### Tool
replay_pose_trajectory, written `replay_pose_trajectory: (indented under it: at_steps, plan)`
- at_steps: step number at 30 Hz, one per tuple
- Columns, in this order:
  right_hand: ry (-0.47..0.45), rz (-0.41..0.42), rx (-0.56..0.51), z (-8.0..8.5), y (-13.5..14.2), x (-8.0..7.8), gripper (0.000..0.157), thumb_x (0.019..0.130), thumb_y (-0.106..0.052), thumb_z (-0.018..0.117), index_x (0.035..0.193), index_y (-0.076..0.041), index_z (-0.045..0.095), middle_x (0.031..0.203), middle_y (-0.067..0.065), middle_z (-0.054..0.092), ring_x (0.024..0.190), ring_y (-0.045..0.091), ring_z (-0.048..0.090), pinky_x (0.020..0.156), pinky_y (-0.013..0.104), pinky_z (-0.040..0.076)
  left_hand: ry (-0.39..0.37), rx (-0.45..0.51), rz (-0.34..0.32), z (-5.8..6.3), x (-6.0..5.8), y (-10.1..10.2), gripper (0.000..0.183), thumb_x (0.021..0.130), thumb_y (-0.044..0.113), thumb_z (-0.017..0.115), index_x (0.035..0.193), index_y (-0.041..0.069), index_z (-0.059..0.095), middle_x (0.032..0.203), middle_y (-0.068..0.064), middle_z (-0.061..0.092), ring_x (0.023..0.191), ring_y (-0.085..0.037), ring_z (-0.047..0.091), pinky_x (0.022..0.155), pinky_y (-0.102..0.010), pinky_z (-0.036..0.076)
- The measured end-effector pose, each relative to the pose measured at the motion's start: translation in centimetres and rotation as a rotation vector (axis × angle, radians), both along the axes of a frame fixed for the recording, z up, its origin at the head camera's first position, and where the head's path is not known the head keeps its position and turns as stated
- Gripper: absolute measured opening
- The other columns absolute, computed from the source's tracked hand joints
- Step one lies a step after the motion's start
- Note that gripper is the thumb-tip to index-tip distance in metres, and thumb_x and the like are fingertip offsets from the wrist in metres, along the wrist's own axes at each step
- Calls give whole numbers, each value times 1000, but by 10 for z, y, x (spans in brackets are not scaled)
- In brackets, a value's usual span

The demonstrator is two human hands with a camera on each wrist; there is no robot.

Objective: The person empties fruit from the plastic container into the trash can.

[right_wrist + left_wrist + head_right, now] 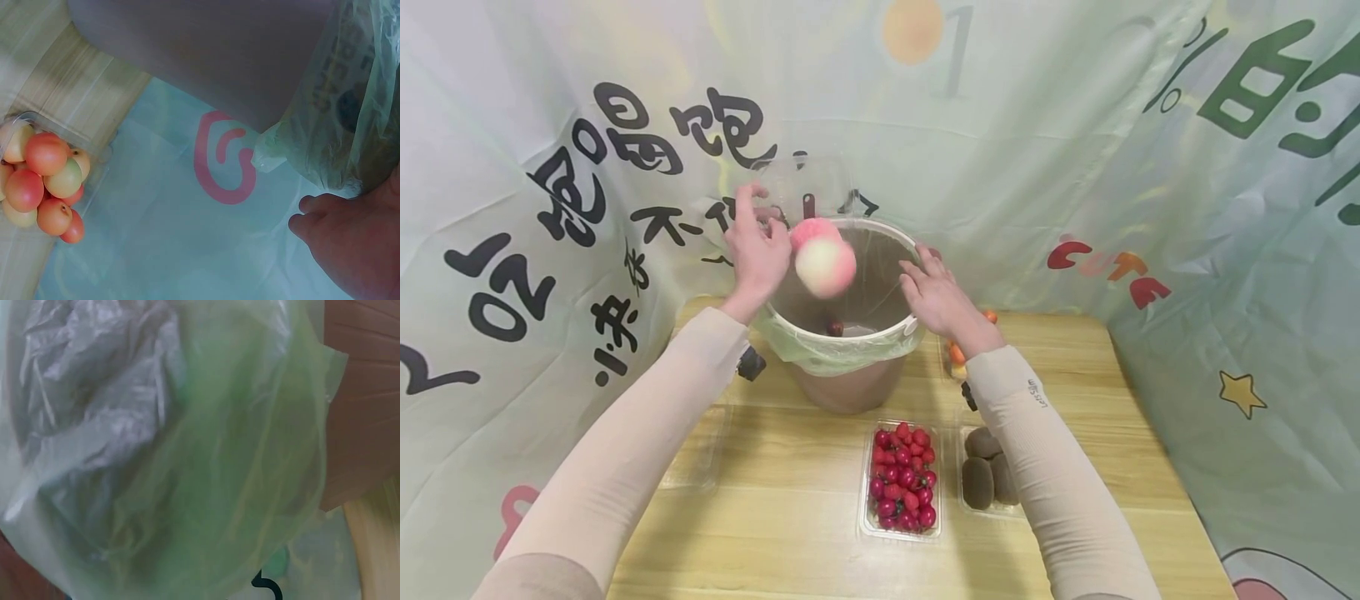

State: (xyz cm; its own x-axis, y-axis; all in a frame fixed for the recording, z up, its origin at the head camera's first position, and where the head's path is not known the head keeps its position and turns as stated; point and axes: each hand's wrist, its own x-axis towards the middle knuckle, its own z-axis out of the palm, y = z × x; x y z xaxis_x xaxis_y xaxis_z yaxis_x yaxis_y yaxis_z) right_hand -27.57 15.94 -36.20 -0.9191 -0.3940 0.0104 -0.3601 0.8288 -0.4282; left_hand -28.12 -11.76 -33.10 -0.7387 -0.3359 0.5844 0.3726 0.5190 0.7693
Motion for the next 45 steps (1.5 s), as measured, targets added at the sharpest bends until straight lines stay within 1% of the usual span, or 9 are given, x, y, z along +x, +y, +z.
replay_pose_trajectory:
  at_steps: [5,13,19,22,25,30,36,40,45]
  plan:
    - [-1,2,-1,2,0,1,60,114,-38,25,165,-7,34,179,15,1,165,39,5,133,60,7,0,17,-8,2,0,-2,37,92,-5,52,129,3,53,108,-27,75,104,-34,73,86,-47,57]
    - [-1,-1,-2,1,-1,2,62,114,-40,23,165,-7,34,179,15,1,165,39,5,132,61,7,-15,-6,-42,3,5,-3,38,99,-2,52,136,5,52,117,-27,74,109,-36,72,88,-49,57]
    - [-4,-5,-7,1,-2,3,61,114,-40,23,165,-7,34,179,15,0,165,41,5,132,61,8,-11,-12,-100,5,7,-2,50,103,-2,53,151,13,49,120,-28,75,127,-29,70,100,-46,61]
    - [-2,-4,-5,1,-2,3,61,114,-38,24,165,-7,34,179,15,0,165,41,6,132,62,8,10,-35,-122,4,8,-3,57,105,-1,53,158,16,45,124,-28,73,132,-25,67,87,-36,63]
    - [-5,-6,-3,2,-2,3,61,114,-39,23,165,-7,34,179,15,0,165,40,5,132,61,8,28,-59,-133,3,8,-3,60,105,0,54,162,16,42,122,-28,74,133,-23,65,63,-24,52]
    - [-13,-9,3,2,-1,3,62,114,-42,22,165,-8,33,179,14,-1,165,39,5,132,61,8,49,-60,-127,3,8,-3,58,104,0,54,160,11,45,128,-25,71,126,-25,70,54,-14,40]
    - [-15,-5,1,4,-2,3,62,114,-40,23,165,-8,34,179,14,0,165,39,5,132,61,8,82,2,-118,8,8,-4,55,104,1,55,158,8,47,138,-21,67,89,-34,77,61,-13,43]
    - [-17,-6,-4,5,-3,3,62,114,-40,22,165,-7,33,179,15,0,165,38,4,133,60,8,78,19,-131,11,8,-4,54,104,2,55,157,7,48,139,-22,66,98,-32,78,69,-16,50]
    - [-16,-4,5,4,-3,4,62,114,-40,23,165,-7,33,179,15,-1,165,38,4,133,59,8,17,66,-141,12,11,-7,50,104,4,56,153,8,54,139,-21,68,121,-28,73,95,-29,61]
